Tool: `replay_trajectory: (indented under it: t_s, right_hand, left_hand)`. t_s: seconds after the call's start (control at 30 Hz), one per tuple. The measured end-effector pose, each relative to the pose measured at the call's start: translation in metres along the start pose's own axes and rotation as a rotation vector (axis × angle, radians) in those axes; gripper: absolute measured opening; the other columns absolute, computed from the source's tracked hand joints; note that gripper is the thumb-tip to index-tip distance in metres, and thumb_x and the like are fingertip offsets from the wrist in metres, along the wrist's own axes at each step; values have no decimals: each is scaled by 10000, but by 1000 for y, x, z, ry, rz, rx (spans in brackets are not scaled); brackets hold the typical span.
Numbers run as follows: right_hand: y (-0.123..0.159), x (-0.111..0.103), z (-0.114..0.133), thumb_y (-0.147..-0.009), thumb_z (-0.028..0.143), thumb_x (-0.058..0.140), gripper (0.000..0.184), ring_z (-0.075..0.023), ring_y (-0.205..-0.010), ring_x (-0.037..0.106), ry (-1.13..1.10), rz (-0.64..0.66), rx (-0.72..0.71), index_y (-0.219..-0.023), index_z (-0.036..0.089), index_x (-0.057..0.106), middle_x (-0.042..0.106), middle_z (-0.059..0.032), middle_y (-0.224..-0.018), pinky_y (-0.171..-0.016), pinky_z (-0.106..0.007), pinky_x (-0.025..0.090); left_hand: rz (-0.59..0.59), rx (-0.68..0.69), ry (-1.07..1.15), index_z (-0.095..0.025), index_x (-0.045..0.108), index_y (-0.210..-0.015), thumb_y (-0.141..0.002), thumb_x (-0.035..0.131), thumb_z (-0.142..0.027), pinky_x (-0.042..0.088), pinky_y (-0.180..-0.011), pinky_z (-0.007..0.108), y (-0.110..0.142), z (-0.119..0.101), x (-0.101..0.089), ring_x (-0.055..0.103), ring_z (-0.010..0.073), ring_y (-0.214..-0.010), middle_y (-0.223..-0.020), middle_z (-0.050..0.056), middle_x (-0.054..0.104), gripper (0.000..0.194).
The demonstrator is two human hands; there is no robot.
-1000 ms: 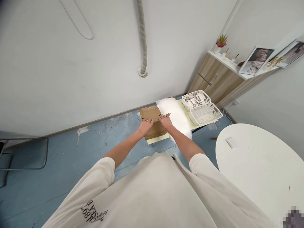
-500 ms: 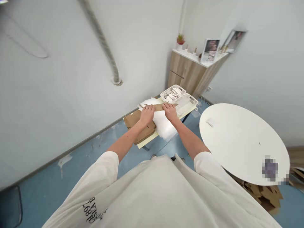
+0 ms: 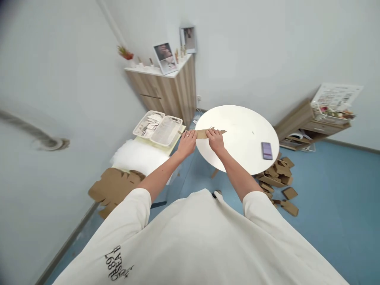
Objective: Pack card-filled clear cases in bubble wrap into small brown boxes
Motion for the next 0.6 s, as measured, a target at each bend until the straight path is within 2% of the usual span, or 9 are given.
replay_trajectory:
  t_s: [0.13,0.23,0.37,0.5,0.6]
  right_hand:
    - [49,0,-94,-945,87,334,562,-321,-1348,421,36,151,129,-1479,160,495,554,-159,-1448,-1146,-515,249]
    - [89,12,-137,-935,90,356,592,-330,-1369,394,50,245,192,-1513,166,454,505,-166,-1495,-1162,-543,217]
    - [145,48,-162,-931,83,337,623,-315,-1395,366,46,383,232,-1546,163,407,490,-155,-1507,-1179,-521,190]
    - [191,91,-169,-914,73,332,662,-303,-1391,390,-7,549,265,-1572,148,361,481,-158,-1518,-1187,-511,193]
    - [208,115,-174,-919,81,323,654,-301,-1400,396,-45,625,288,-1572,116,356,473,-170,-1526,-1185,-490,212]
  left_hand:
    - [60,88,89,-105,257,-1595,-921,386,-106,216,-1214,523,-50,-79,48,342,306,-1480,-1575,192,412,685]
    - [132,141,133,-126,223,-1610,-888,412,-79,211,-1216,529,-64,-122,90,330,303,-1488,-1585,185,400,747]
    - [284,192,152,-114,260,-1598,-883,372,-43,194,-1223,499,-55,-155,157,317,273,-1499,-1608,178,364,727]
    - [459,233,170,-105,308,-1578,-883,358,-32,212,-1214,477,-37,-169,218,326,256,-1496,-1601,176,378,701]
    - [556,253,177,-98,328,-1568,-893,340,-29,232,-1208,476,-34,-173,252,332,258,-1495,-1602,175,376,678]
Point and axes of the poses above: each hand's wrist, its own y-axis away from the middle knuckle, its own x-axis out of the palm, z = x × y, the point moved 10 cm from there along -y, towards the middle knuckle
